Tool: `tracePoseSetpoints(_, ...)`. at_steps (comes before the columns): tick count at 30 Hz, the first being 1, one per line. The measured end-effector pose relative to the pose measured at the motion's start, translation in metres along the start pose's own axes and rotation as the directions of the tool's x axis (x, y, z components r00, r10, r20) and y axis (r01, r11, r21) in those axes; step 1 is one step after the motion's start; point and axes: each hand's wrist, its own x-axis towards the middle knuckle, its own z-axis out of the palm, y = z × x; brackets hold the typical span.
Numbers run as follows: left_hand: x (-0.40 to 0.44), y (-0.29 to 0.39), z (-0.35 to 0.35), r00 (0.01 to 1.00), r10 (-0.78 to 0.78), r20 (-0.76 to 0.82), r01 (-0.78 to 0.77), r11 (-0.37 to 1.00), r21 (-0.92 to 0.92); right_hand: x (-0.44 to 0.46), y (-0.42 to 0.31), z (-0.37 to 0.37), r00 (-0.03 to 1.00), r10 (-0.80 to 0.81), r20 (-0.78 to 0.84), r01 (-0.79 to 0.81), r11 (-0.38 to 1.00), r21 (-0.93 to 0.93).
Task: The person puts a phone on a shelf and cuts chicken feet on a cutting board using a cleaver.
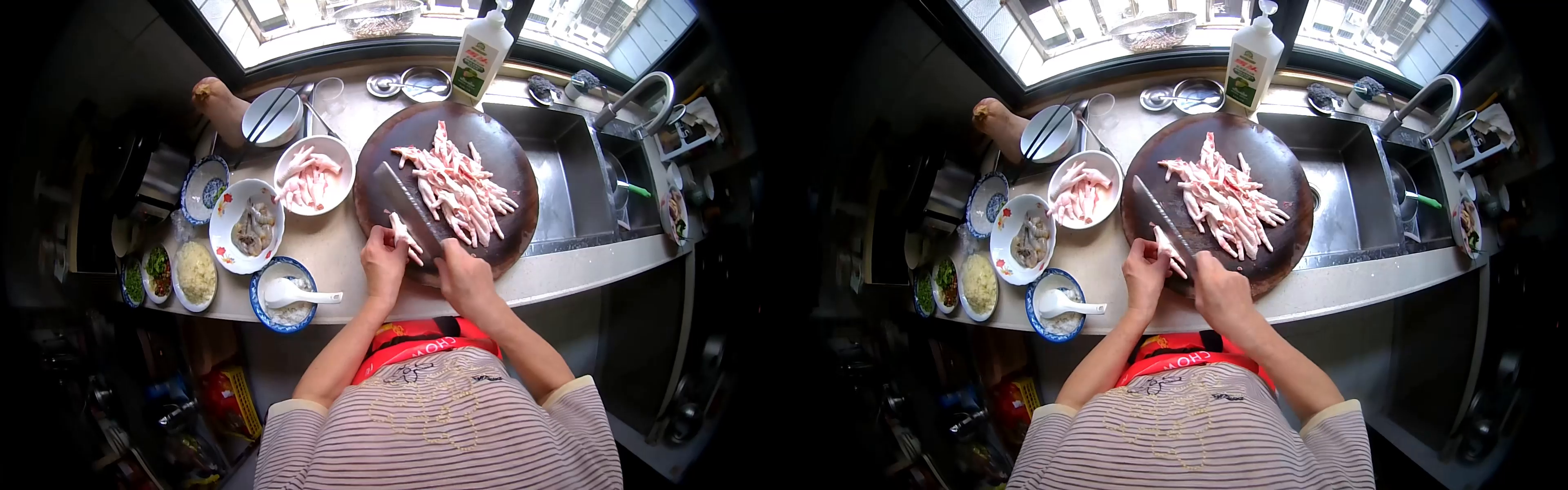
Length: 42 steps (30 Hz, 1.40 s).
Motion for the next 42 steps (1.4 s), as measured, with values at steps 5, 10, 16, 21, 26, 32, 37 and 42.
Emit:
tracePoseSetpoints(5, 0.005, -0.026, 0.011, 0.982, 0.149, -0.119, -0.134, 0.983, 0.125, 0.006, -0.002, 0.023, 0.999, 0.017, 0.042, -0.017, 1.000, 0.011)
tracePoseSetpoints(10, 0.007, -0.023, 0.011, 0.954, 0.277, -0.112, -0.259, 0.953, 0.155, 0.006, 0.000, 0.021, 0.986, 0.069, 0.155, -0.061, 0.997, -0.055)
tracePoseSetpoints(16, 0.016, -0.031, 0.008, 0.980, 0.198, -0.023, -0.196, 0.978, 0.074, -0.011, 0.010, -0.002, 0.945, 0.095, 0.312, -0.081, 0.995, -0.059)
tracePoseSetpoints(21, 0.019, -0.023, 0.005, 0.975, 0.222, -0.010, -0.219, 0.967, 0.128, 0.069, -0.002, 0.027, 0.976, 0.012, 0.217, -0.013, 1.000, 0.002)
tracePoseSetpoints(26, 0.015, -0.009, -0.002, 0.997, 0.011, 0.072, -0.009, 0.999, -0.035, 0.059, 0.005, 0.026, 0.970, 0.067, 0.235, -0.071, 0.997, 0.010)
tracePoseSetpoints(32, 0.020, -0.012, -0.006, 0.988, -0.050, 0.149, 0.060, 0.996, -0.063, 0.047, 0.004, 0.025, 0.970, 0.105, 0.219, -0.114, 0.993, 0.032)
tracePoseSetpoints(37, 0.017, -0.015, -0.009, 0.989, -0.035, 0.147, 0.057, 0.988, -0.145, 0.081, 0.013, 0.034, 0.988, 0.100, 0.121, -0.115, 0.985, 0.129)
tracePoseSetpoints(42, 0.002, -0.013, 0.002, 0.994, -0.084, 0.072, 0.098, 0.969, -0.225, 0.033, 0.016, 0.005, 0.989, 0.134, -0.069, -0.120, 0.977, 0.176)
